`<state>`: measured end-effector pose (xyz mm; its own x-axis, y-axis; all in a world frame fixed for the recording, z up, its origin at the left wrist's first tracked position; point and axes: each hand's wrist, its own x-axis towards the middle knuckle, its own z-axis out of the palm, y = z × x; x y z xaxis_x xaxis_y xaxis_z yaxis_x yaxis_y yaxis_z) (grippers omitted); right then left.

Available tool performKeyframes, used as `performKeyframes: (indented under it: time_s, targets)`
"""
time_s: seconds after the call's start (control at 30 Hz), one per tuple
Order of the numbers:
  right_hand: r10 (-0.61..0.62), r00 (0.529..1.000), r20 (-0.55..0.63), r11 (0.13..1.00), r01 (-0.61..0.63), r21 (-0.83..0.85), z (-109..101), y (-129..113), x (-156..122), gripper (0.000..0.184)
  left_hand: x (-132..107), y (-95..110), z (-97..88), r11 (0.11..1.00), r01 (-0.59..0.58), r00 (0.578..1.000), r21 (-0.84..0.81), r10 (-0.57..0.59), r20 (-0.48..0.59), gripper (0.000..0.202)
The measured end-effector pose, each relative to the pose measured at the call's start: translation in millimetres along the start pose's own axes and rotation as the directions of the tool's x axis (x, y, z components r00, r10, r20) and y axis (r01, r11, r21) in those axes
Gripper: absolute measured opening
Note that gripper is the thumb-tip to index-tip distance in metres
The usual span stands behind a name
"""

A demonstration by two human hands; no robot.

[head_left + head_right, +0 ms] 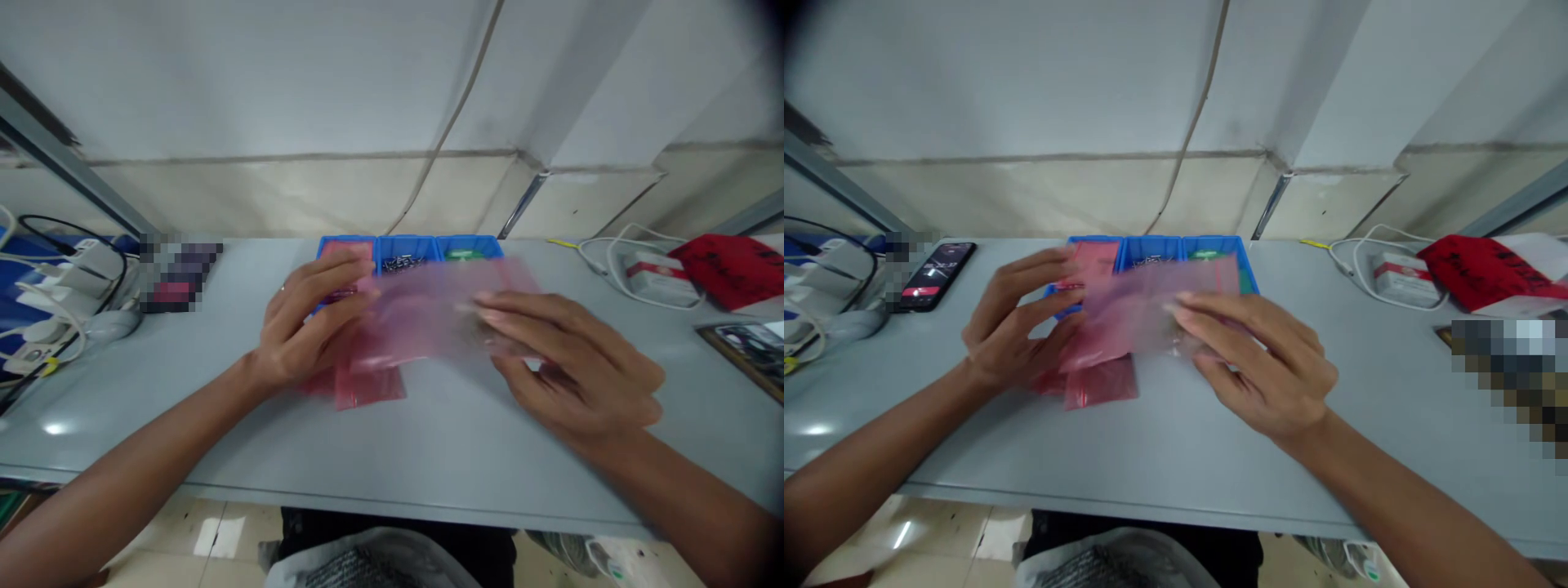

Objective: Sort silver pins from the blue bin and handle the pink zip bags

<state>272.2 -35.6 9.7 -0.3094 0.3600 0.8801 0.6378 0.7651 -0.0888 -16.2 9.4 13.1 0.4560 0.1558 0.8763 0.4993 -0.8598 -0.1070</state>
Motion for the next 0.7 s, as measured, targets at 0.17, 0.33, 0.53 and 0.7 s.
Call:
performKeyframes:
  time_s: [0.17, 0.33, 0.53, 0.7]
  targets:
    - [0.355, 0.931, -0.083, 0.933, -0.347, 0.096, 6, -9, 3, 0.022, 7, 10, -11.4, 0.831, 0.401, 0.909, -0.386, -0.307, 0.282, 0.034]
    - [0.589, 0.795, 0.145, 0.764, -0.606, 0.220, 11, -17, 3, 0.008, 4, 16, -7.0, 0.831, 0.341, 0.895, -0.439, -0.145, 0.422, 0.036]
    - [0.536, 0.715, 0.448, 0.532, -0.699, 0.478, 17, -18, -3, 0.033, -8, 37, 7.3, 0.912, 0.238, 0.874, -0.334, -0.052, 0.482, 0.069]
    - [0.325, 0.733, 0.597, 0.486, -0.671, 0.560, 12, -21, -3, 0.057, -7, 37, 4.7, 0.933, 0.226, 0.898, -0.279, -0.088, 0.432, 0.078]
